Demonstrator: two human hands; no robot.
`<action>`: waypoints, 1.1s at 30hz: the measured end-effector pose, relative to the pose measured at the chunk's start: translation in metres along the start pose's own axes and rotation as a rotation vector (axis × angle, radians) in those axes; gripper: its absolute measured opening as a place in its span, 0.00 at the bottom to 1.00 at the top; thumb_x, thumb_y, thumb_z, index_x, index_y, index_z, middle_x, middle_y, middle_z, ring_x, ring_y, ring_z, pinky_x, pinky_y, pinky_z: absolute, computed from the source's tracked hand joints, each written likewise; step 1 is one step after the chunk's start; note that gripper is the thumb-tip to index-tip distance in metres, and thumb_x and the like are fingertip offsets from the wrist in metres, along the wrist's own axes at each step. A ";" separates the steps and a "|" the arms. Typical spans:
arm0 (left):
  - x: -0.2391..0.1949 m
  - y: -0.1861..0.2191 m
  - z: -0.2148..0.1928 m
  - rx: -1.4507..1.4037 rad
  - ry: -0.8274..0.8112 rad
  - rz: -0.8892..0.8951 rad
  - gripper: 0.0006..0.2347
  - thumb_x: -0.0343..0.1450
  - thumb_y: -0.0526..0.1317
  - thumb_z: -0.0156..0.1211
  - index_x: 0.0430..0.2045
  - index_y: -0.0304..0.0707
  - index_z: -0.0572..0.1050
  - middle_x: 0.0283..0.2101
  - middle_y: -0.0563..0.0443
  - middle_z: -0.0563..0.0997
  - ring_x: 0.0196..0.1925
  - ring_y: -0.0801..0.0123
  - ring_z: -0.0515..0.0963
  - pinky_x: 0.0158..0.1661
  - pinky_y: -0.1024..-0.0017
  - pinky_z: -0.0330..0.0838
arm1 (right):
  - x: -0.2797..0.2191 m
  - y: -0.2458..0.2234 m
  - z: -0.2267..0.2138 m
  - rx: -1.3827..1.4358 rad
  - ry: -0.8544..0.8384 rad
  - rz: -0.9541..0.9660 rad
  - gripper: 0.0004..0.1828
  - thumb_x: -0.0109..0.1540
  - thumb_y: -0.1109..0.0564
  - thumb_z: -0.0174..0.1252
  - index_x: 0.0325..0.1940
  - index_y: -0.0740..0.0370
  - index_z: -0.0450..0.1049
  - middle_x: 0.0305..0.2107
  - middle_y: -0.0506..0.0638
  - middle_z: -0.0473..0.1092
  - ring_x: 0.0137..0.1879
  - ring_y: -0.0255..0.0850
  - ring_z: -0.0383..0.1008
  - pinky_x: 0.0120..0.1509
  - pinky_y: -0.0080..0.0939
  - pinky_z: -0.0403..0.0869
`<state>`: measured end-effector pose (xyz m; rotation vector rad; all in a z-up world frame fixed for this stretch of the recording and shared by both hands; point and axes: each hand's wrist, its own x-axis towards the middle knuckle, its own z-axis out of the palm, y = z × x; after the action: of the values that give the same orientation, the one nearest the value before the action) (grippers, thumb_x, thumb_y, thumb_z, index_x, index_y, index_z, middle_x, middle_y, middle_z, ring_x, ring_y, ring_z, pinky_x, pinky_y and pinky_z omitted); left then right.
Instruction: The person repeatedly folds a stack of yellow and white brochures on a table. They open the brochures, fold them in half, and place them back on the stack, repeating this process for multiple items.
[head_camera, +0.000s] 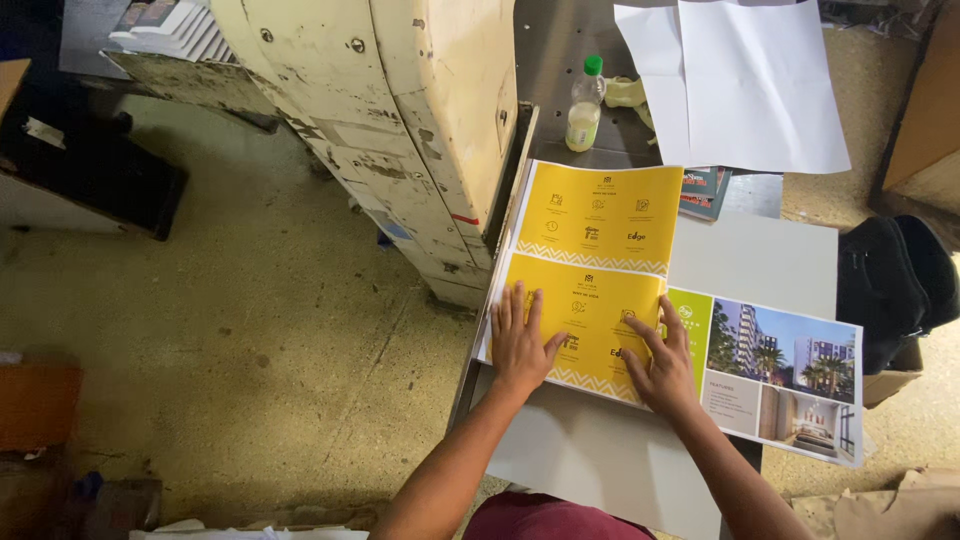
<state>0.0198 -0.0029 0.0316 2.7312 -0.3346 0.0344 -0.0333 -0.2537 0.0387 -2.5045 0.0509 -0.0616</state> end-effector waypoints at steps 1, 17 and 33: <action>0.000 0.000 0.000 -0.001 -0.003 0.002 0.36 0.76 0.66 0.38 0.74 0.40 0.57 0.77 0.28 0.52 0.80 0.37 0.48 0.73 0.41 0.40 | 0.002 0.002 0.001 0.000 0.000 0.004 0.26 0.64 0.51 0.58 0.68 0.38 0.71 0.79 0.58 0.43 0.77 0.61 0.57 0.71 0.67 0.70; 0.004 0.025 0.021 0.040 0.008 -0.130 0.52 0.66 0.75 0.55 0.74 0.31 0.49 0.77 0.21 0.45 0.80 0.29 0.42 0.72 0.35 0.36 | -0.017 0.026 0.013 -0.045 -0.025 -0.097 0.43 0.56 0.40 0.66 0.75 0.30 0.61 0.80 0.61 0.36 0.79 0.64 0.49 0.76 0.72 0.57; 0.007 0.024 0.027 0.168 -0.001 -0.128 0.56 0.62 0.78 0.58 0.74 0.31 0.49 0.78 0.23 0.43 0.80 0.31 0.39 0.71 0.34 0.32 | 0.008 0.066 -0.010 -0.180 0.139 0.046 0.48 0.52 0.29 0.70 0.72 0.47 0.69 0.75 0.52 0.58 0.80 0.55 0.54 0.76 0.59 0.59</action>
<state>0.0200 -0.0366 0.0162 2.9130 -0.1631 0.0268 -0.0270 -0.3131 0.0080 -2.6739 0.1787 -0.2206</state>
